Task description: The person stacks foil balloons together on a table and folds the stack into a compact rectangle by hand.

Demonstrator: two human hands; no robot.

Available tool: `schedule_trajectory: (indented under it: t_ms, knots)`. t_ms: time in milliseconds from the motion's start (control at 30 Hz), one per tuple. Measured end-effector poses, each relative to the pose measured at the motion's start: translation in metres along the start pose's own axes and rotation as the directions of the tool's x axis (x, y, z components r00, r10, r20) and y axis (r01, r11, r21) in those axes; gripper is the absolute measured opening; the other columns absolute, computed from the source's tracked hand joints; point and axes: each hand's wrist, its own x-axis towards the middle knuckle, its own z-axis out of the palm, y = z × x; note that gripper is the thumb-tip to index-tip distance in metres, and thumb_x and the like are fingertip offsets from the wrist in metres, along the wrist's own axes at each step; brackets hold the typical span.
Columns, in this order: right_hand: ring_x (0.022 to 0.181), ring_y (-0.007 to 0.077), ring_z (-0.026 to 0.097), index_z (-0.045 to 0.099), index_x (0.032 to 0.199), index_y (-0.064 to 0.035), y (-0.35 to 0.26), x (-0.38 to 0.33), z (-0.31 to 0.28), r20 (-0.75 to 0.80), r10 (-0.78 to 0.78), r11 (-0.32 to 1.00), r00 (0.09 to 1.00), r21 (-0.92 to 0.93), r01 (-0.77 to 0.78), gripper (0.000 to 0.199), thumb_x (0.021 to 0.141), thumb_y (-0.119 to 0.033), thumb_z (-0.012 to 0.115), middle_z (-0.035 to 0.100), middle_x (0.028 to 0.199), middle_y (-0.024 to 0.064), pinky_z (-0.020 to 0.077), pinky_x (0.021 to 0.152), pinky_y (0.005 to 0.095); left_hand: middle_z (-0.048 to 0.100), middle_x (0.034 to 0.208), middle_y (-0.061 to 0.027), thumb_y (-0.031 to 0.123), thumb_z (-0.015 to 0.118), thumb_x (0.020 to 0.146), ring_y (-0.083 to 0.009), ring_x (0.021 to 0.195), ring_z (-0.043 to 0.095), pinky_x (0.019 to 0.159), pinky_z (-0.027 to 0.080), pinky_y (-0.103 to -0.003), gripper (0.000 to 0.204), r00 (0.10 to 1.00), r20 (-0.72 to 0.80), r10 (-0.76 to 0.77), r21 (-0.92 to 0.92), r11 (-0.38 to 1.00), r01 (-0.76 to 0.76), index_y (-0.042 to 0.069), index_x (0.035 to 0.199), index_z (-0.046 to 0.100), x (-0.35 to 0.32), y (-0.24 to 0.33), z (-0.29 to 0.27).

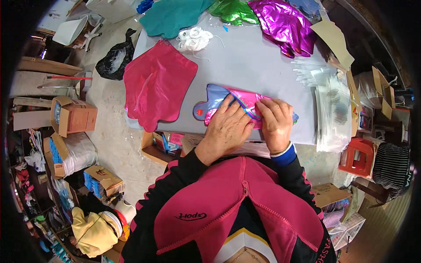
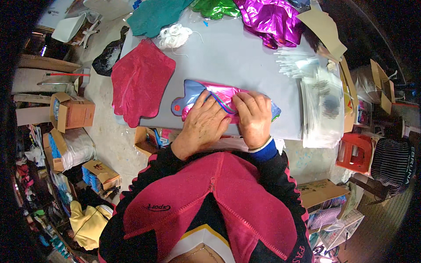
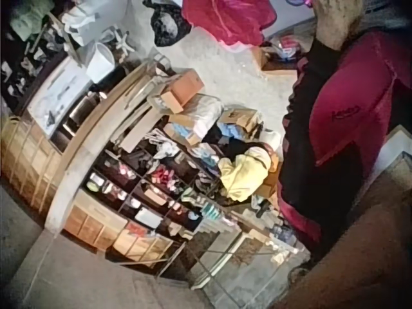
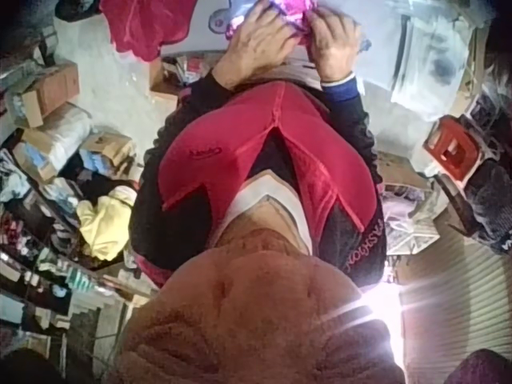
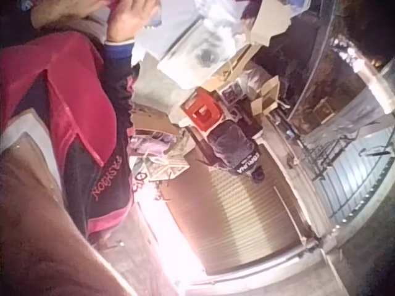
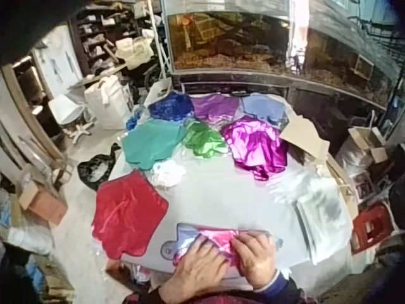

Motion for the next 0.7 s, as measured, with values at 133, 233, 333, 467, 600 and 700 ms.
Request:
schedule_trajectory:
  t_ms: [133,233,333,467,600,700]
  knots:
    - [0.107,0.0289,0.066,0.072,0.109,-0.0041,0.002,-0.006,-0.001,0.056,-0.002,1.0,0.998,-0.015,0.002,0.032,0.078,-0.009,0.065,0.072,0.113,0.0085,0.0491,0.098,0.0448,0.069,0.107,-0.0112,0.026,0.065,0.092,-0.0276,0.113,0.061,0.12,0.033,-0.051,0.028,1.0,-0.005,0.004,0.005,1.0,-0.004,0.003,0.106,0.073,0.001,0.002,-0.008]
    - [0.106,0.0294,0.066,0.072,0.109,-0.0037,0.004,-0.008,-0.003,0.062,-0.006,1.0,0.998,-0.004,0.006,0.032,0.078,-0.008,0.065,0.072,0.112,0.0093,0.0503,0.097,0.0449,0.068,0.109,-0.013,0.024,0.065,0.091,-0.0293,0.116,0.06,0.12,0.034,-0.052,0.027,1.0,-0.026,0.004,-0.055,0.998,-0.006,0.002,0.106,0.071,0.0,0.002,-0.009]
    - [0.107,0.0296,0.066,0.071,0.108,-0.0029,0.003,-0.007,-0.004,0.082,-0.01,1.0,0.997,0.01,0.01,0.032,0.076,-0.007,0.066,0.071,0.111,0.0102,0.0513,0.096,0.0446,0.067,0.11,-0.0152,0.019,0.067,0.09,-0.0317,0.119,0.059,0.118,0.036,-0.051,0.023,0.998,-0.063,-0.004,-0.073,0.997,0.0,0.001,0.105,0.069,-0.004,-0.003,-0.01]
    - [0.111,0.0302,0.067,0.07,0.106,-0.0018,0.002,-0.006,-0.004,0.088,-0.044,0.999,0.995,0.02,0.042,0.032,0.074,-0.005,0.068,0.071,0.112,0.0116,0.0525,0.096,0.0436,0.063,0.119,-0.018,0.015,0.07,0.088,-0.0361,0.122,0.057,0.115,0.038,-0.05,0.031,0.989,-0.127,-0.074,-0.094,0.994,0.063,-0.001,0.114,0.066,-0.018,-0.015,-0.015]
    - [0.115,0.0307,0.067,0.07,0.106,-0.0014,0.006,-0.008,-0.002,0.118,-0.049,0.999,0.992,0.027,0.046,0.03,0.076,-0.005,0.067,0.072,0.117,0.0126,0.0532,0.098,0.0429,0.056,0.134,-0.0175,0.016,0.078,0.085,-0.0388,0.127,0.052,0.114,0.037,-0.052,0.048,0.933,-0.208,-0.293,-0.038,0.956,0.291,0.004,0.128,0.061,-0.029,-0.015,-0.021]
    - [0.119,0.0314,0.066,0.069,0.106,-0.0008,0.007,-0.01,-0.002,0.132,-0.059,0.998,0.99,0.021,0.057,0.028,0.079,-0.005,0.066,0.072,0.123,0.0139,0.0533,0.101,0.043,0.047,0.149,-0.0172,0.029,0.077,0.088,-0.0374,0.141,0.043,0.119,0.032,-0.053,0.062,0.906,-0.302,-0.298,0.095,0.936,0.339,0.011,0.142,0.053,-0.032,-0.012,-0.025]
